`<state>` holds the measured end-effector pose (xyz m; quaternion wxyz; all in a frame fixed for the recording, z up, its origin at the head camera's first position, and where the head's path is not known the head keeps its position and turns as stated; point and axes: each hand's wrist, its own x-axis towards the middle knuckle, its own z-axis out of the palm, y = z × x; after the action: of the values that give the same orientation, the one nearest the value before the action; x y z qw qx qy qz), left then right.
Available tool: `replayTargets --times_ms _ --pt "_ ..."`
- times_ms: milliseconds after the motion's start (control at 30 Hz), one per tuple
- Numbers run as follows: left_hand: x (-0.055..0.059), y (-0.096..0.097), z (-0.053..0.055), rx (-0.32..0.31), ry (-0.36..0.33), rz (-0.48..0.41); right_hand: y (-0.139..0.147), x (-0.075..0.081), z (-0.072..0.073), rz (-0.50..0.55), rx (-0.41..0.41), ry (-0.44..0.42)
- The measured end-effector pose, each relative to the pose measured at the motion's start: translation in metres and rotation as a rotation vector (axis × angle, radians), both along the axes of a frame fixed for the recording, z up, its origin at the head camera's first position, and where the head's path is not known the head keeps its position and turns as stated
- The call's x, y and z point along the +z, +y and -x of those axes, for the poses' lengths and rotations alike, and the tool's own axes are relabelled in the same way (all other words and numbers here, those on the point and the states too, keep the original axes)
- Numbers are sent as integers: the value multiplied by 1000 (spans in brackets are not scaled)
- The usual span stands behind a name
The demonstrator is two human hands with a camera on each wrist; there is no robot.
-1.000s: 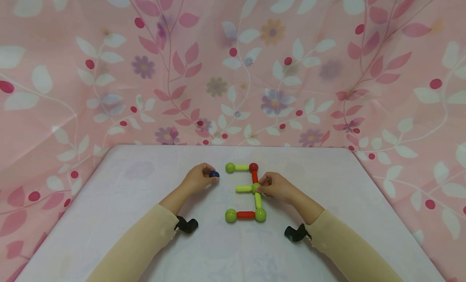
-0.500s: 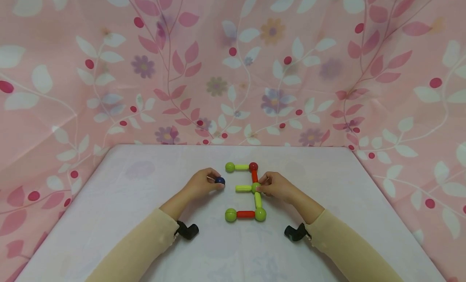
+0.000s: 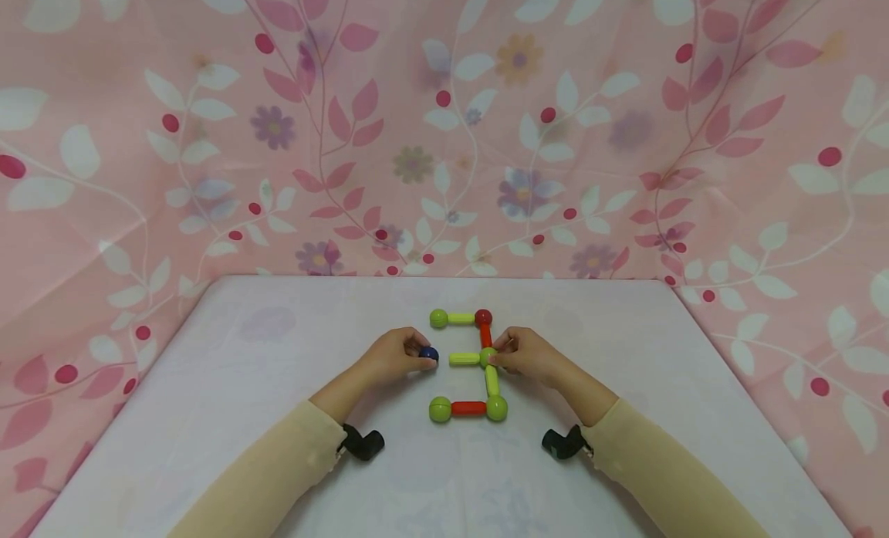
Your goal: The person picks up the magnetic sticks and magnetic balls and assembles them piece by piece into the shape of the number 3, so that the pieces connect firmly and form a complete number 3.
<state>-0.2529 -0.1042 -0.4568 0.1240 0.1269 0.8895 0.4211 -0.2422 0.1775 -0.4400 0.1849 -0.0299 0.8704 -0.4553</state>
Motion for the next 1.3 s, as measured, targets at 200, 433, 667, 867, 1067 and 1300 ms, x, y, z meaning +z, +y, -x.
replayTargets --times_ms 200,433,667,867,1067,1300 --pt "0 5 -1 -10 -5 -3 0 1 0 -10 2 1" --pt "-2 11 0 -30 -3 -6 0 2 -1 -4 7 6" --pt "-5 13 2 -31 -4 -21 -1 2 -1 -6 2 6" --pt "-5 14 1 -37 -2 -34 -1 3 -1 -1 3 0" --pt "-8 13 1 -26 -22 -49 -1 2 -1 2 13 6" --pt "-8 11 0 -26 -33 -79 -5 3 1 2 -25 -8"
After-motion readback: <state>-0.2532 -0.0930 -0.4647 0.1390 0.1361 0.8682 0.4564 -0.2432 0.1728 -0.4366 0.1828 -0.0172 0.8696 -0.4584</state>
